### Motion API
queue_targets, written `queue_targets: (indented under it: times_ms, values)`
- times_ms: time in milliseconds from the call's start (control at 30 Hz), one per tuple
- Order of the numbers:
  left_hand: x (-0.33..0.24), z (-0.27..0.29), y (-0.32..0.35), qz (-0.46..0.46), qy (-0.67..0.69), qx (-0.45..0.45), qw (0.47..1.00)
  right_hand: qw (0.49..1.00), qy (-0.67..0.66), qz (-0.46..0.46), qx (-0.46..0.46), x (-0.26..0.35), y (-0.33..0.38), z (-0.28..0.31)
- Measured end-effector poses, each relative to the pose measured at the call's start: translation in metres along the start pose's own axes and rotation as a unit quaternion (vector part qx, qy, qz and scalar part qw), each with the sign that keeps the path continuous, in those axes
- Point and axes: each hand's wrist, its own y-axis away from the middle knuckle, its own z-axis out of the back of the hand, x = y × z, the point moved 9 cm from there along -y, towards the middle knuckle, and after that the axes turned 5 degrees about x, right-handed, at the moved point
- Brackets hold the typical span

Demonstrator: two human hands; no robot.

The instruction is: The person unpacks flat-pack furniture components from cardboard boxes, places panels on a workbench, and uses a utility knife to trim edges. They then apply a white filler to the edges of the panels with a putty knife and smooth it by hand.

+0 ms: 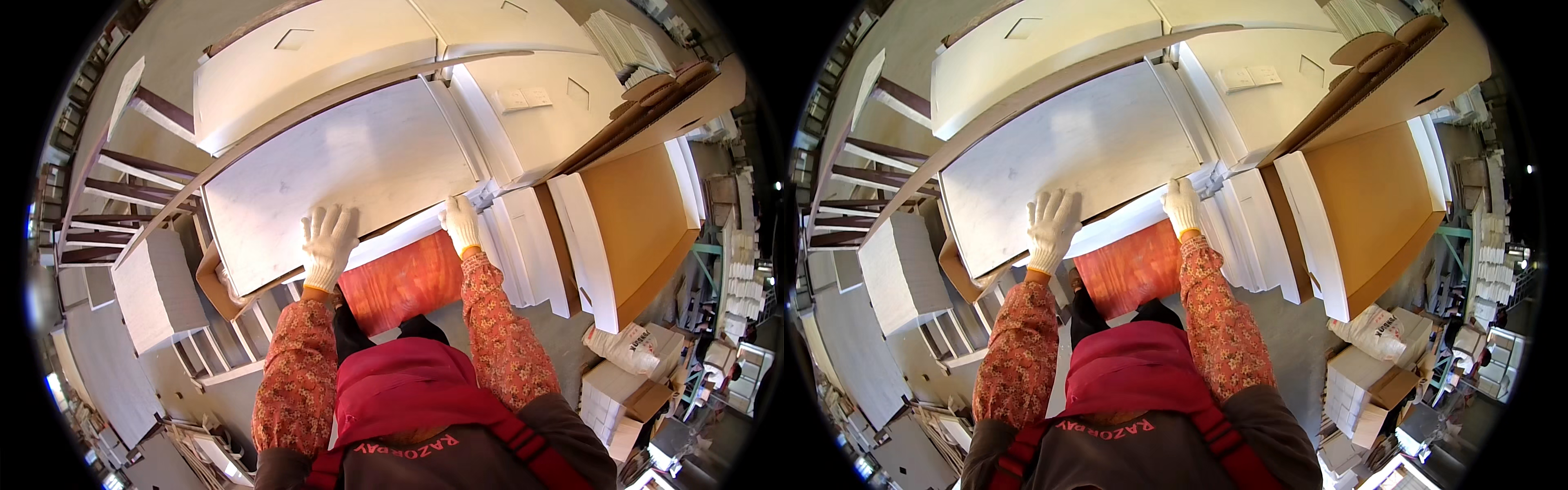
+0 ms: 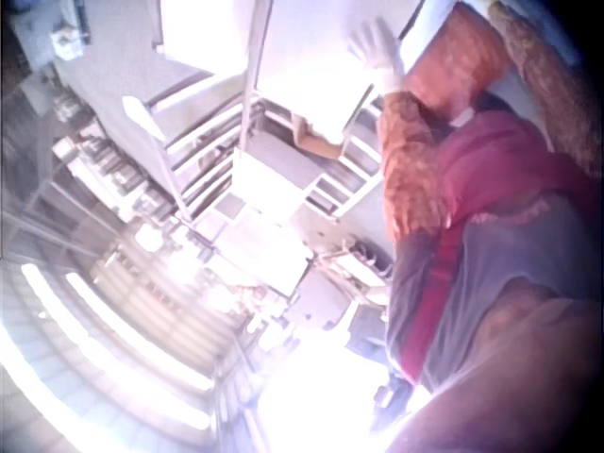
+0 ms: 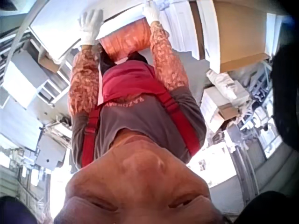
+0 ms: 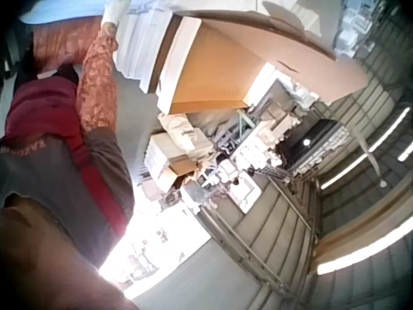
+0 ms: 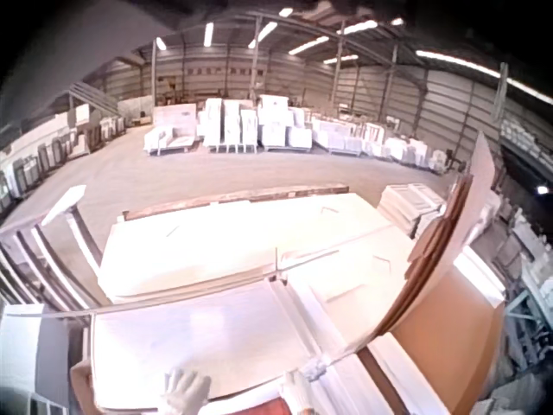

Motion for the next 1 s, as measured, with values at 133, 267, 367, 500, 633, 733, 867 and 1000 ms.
queue_targets:
  times_ms: [133, 267, 367, 500, 633, 733, 867, 1000]
  values:
    - [-0.009, 0.011, -0.01, -0.052, 0.003, -0.056, 0.997, 0.972, 0.212, 0.058, -0.081, -0.004, -0.032, 0.017]
    - [-0.004, 0.01, -0.015, -0.042, -0.017, -0.07, 0.997, 0.916, 0.382, 0.118, -0.031, 0.09, -0.027, -0.035]
    - [0.01, 0.003, -0.023, -0.087, 0.027, -0.036, 0.995, 0.898, 0.411, 0.132, 0.089, 0.124, -0.028, -0.115]
    - [0.044, -0.012, 0.001, -0.108, -0.017, 0.018, 0.994, 0.889, 0.276, 0.357, 0.08, 0.199, 0.038, -0.147]
    - [0.046, -0.009, 0.012, -0.098, -0.054, 0.097, 0.989, 0.7, 0.234, 0.657, -0.153, 0.383, 0.093, -0.102]
    - [0.045, -0.005, 0.007, -0.076, -0.068, 0.142, 0.985, 0.637, 0.37, 0.657, -0.162, 0.485, 0.073, -0.128]
    - [0.056, -0.008, 0.012, -0.062, -0.042, 0.175, 0.982, 0.569, 0.507, 0.642, -0.082, 0.532, 0.029, -0.21]
    - [0.054, -0.007, 0.006, -0.096, 0.018, 0.169, 0.981, 0.562, 0.567, 0.59, -0.121, 0.573, 0.006, -0.211]
